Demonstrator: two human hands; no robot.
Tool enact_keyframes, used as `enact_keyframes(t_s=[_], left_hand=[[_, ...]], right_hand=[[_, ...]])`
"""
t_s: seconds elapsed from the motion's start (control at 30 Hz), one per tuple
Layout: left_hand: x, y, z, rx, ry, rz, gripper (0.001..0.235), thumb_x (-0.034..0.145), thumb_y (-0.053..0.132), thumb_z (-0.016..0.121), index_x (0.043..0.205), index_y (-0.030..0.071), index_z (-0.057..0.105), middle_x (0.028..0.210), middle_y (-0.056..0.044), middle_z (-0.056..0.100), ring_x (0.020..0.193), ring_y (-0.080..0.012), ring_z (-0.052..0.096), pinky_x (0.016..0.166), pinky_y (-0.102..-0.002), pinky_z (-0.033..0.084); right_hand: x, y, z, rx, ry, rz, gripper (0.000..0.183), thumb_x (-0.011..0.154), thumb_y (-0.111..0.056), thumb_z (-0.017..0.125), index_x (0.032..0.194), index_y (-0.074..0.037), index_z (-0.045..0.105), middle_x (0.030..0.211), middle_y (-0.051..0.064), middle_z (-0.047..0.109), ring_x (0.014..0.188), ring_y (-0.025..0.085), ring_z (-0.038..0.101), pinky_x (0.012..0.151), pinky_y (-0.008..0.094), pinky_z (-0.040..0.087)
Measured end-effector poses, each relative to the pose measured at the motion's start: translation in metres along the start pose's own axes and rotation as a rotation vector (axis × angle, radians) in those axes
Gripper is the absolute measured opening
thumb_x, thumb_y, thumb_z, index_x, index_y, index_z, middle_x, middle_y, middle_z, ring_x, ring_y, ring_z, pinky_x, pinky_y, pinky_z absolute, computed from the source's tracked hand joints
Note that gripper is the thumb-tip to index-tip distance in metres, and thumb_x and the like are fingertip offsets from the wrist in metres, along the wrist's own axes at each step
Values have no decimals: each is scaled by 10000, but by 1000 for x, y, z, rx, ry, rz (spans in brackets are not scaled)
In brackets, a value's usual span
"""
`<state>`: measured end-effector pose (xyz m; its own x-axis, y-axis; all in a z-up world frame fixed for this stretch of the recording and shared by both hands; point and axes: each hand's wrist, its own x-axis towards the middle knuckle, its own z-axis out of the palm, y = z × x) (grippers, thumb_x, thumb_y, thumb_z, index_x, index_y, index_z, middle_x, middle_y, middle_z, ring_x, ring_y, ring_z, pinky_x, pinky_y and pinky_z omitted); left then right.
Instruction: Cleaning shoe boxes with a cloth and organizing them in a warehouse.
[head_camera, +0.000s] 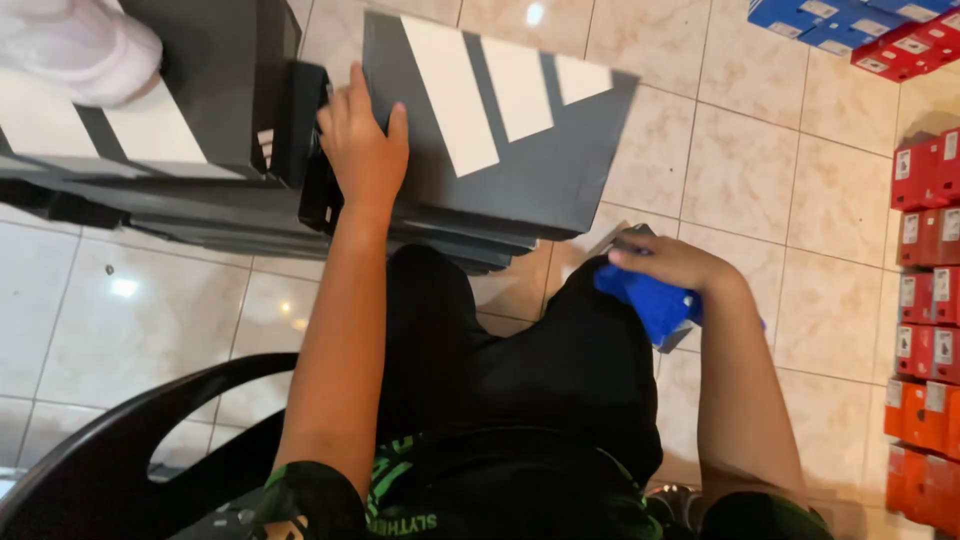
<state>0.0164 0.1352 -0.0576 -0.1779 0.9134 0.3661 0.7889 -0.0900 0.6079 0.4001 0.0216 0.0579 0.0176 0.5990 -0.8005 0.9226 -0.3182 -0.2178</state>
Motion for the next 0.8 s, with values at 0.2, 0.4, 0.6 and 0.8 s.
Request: enact_keyframes(t_s=[0.2, 0.4, 0.6, 0.8], left_hand=[[15, -8, 17, -1, -468, -342, 643, 1087, 446, 414, 1608, 157, 174, 1521, -218, 466, 1138, -560, 574, 809, -695, 447], [27, -54, 31, -148, -459, -249, 639, 1010, 485, 536, 1378, -37, 503, 1277, -311, 640, 1150, -565, 566, 938, -575, 447], [32, -68, 41, -193, -385, -393, 412, 1033, 434, 639, 1331, 151, 663, 1202, -153, 714, 1149, -372, 670, 906, -496, 566], [42, -53, 31, -26, -509, -404, 609, 1067, 652, 475, 1414, 163, 582, 1298, -241, 646, 1207, -465, 612, 978, -607, 497]], right_hand=[[6, -60, -11, 648, 76, 134, 946, 787, -712, 409, 1628, -299, 277, 1716, -32, 260, 1572, 237, 254, 1262, 542, 183], [27, -43, 20, 869, 53, 133, 946, 723, -666, 537, 1587, -311, 390, 1693, -79, 332, 1569, 164, 274, 1281, 462, 122], [48, -20, 45, 1346, -50, 43, 1108, 702, -655, 823, 1582, -133, 397, 1512, 236, 514, 1316, 417, 574, 1012, 594, 515], [124, 28, 88, 1183, 111, -246, 984, 812, -517, 881, 1584, -152, 392, 1506, 272, 489, 1338, 409, 545, 997, 575, 539]])
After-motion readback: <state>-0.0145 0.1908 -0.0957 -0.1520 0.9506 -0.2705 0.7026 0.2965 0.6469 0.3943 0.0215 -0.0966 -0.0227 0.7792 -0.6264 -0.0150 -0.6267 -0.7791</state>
